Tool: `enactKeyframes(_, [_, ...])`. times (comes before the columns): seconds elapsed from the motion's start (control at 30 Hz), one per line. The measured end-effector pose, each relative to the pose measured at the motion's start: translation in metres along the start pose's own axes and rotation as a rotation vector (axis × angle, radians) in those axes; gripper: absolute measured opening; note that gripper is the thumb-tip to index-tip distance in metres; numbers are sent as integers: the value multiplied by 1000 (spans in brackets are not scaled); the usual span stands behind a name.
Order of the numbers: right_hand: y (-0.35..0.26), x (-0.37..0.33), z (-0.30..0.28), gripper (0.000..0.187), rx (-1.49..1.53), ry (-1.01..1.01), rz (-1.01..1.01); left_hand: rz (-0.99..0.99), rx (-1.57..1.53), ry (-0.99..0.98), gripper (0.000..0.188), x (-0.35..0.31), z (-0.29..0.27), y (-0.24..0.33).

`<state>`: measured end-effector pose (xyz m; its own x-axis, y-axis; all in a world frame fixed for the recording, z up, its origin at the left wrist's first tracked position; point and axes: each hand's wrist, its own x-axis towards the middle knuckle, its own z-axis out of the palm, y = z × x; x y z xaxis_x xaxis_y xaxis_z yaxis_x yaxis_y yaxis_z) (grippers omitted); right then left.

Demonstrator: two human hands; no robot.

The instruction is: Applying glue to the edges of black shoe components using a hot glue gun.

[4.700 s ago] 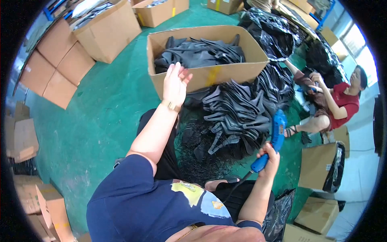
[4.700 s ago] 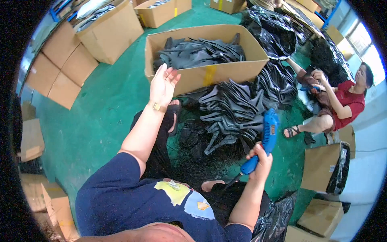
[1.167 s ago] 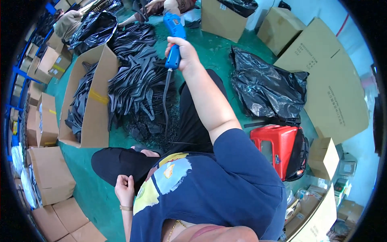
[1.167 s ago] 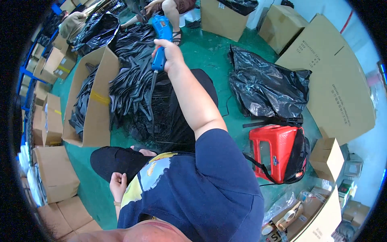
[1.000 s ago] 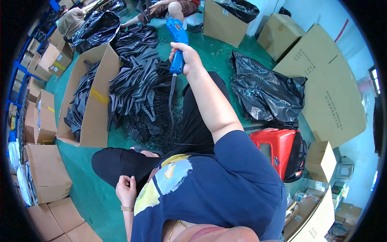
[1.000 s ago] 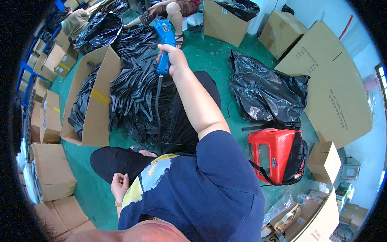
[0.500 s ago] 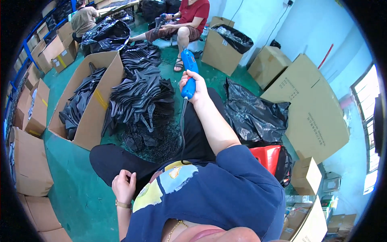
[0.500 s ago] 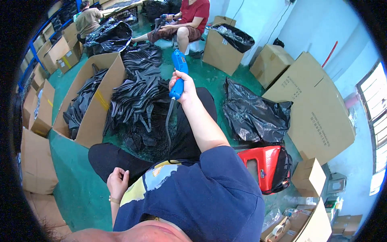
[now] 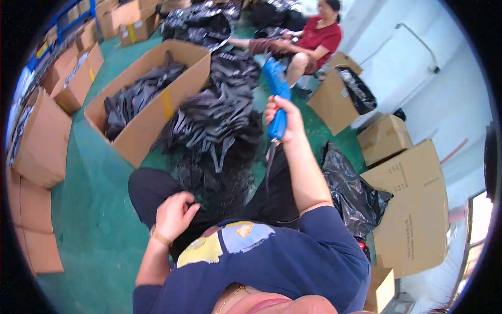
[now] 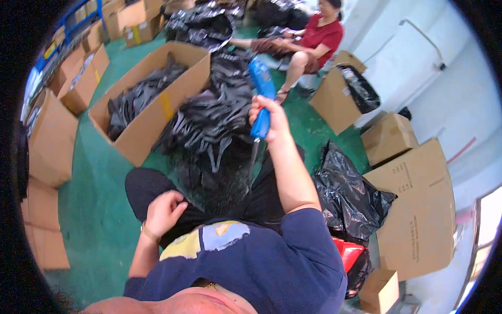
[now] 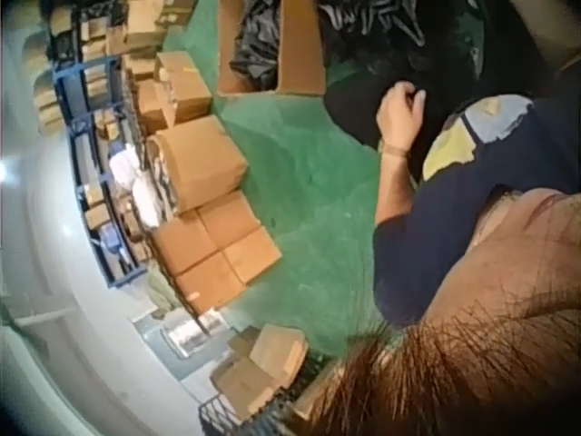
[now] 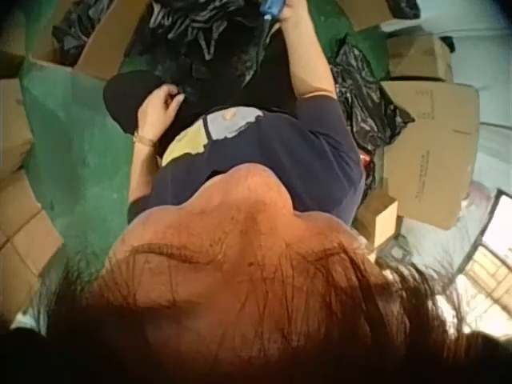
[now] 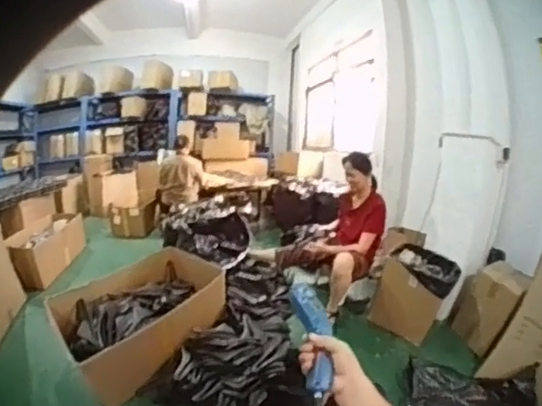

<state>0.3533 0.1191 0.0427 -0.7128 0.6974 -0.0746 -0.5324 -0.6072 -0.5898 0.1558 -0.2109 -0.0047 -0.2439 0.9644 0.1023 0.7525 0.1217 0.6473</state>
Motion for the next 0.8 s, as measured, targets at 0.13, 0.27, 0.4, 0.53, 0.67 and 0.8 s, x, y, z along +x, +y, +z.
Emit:
enactKeyframes(0.13, [-17,17,4,18,65,-99,25,114,-60,6,21,70,9,17])
enactKeyframes(0.27, [-20,36,-19,18,278,-212,139,-11,-183,-96,23,154,66,-18])
enactKeyframes(0.4, [-20,42,-53,20,352,-167,123,-256,-195,-308,29,202,185,-94])
enactKeyframes(0.53, [-9,53,-80,20,372,23,89,-527,-248,-327,34,195,254,-163])
enactKeyframes(0.67, [-24,58,-93,21,233,213,-10,-1123,-689,-346,18,215,281,-171])
enactKeyframes(0.8, [-24,71,-83,22,157,215,-40,-1277,-1103,-162,11,223,294,-195])
